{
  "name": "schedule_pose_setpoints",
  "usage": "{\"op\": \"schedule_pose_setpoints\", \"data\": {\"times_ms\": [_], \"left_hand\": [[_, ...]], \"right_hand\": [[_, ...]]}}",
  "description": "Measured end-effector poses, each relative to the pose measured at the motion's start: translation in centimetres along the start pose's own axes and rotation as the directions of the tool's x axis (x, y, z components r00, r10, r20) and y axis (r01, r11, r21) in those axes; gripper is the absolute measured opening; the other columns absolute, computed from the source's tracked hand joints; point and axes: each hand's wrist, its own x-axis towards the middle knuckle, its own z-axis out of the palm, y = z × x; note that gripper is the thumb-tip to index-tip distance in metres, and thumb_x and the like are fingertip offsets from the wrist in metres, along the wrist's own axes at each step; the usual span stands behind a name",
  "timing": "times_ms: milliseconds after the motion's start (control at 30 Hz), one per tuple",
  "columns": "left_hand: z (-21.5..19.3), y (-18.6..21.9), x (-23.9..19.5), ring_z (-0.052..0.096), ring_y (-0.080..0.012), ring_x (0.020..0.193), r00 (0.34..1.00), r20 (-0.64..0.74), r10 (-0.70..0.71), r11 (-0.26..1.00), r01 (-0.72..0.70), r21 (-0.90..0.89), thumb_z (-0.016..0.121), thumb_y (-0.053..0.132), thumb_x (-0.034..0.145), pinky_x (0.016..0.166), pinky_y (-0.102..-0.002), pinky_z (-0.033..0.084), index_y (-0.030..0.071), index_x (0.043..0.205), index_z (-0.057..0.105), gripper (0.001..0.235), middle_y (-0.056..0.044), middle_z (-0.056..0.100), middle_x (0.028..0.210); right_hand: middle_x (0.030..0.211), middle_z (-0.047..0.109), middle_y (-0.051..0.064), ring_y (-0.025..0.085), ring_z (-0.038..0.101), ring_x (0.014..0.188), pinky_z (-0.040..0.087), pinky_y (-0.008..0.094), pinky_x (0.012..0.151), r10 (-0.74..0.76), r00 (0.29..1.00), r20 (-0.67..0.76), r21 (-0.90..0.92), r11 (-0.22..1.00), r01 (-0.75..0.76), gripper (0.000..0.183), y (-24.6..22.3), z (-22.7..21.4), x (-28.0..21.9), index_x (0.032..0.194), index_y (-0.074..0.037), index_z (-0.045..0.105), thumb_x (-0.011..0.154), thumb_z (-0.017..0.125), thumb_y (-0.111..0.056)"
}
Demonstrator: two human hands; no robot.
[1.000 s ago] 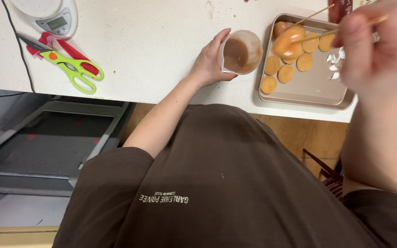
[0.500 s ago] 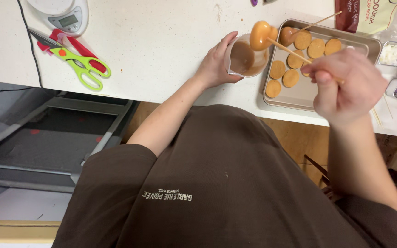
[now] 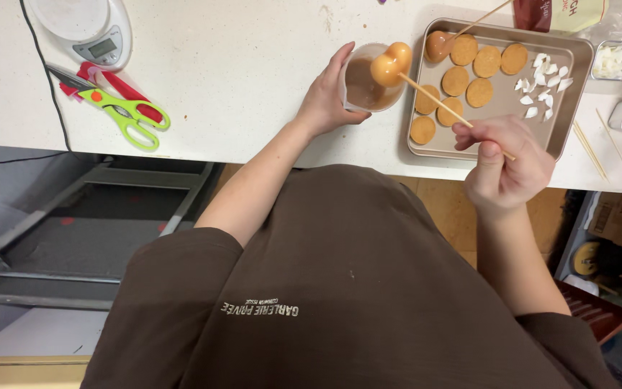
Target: The person repeatedly dips round dough balls on wooden skewers into a container of light brown glaze, rotates them to coat evenly, and places them on a metal tray. A purple silicone brush is used to smooth the glaze on one piece.
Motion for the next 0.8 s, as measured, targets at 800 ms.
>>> {"op": "schedule_pose_setpoints", "data": {"times_ms": [800], "left_hand": [[0.8, -1.0, -0.3, 0.058, -0.0351, 0.137, 0.999, -0.035, -0.027, 1.0, 0.027, -0.006, 0.103, 0.027, 0.065, 0.115, -0.043, 0.052, 0.017, 0.158, 0.022, 0.125, -0.017, 0.055, 0.15]], "right_hand": [[0.093, 0.074, 0.008, 0.017, 0.07, 0.078, 0.053, 0.027, 0.07, 0.013, 0.946, 0.324, -0.181, 0.982, 0.048, 0.017, 3.1, 1.0, 5.0, 0.105, -0.002, 0.066, 0.121, 0.062, 0.001]]}}
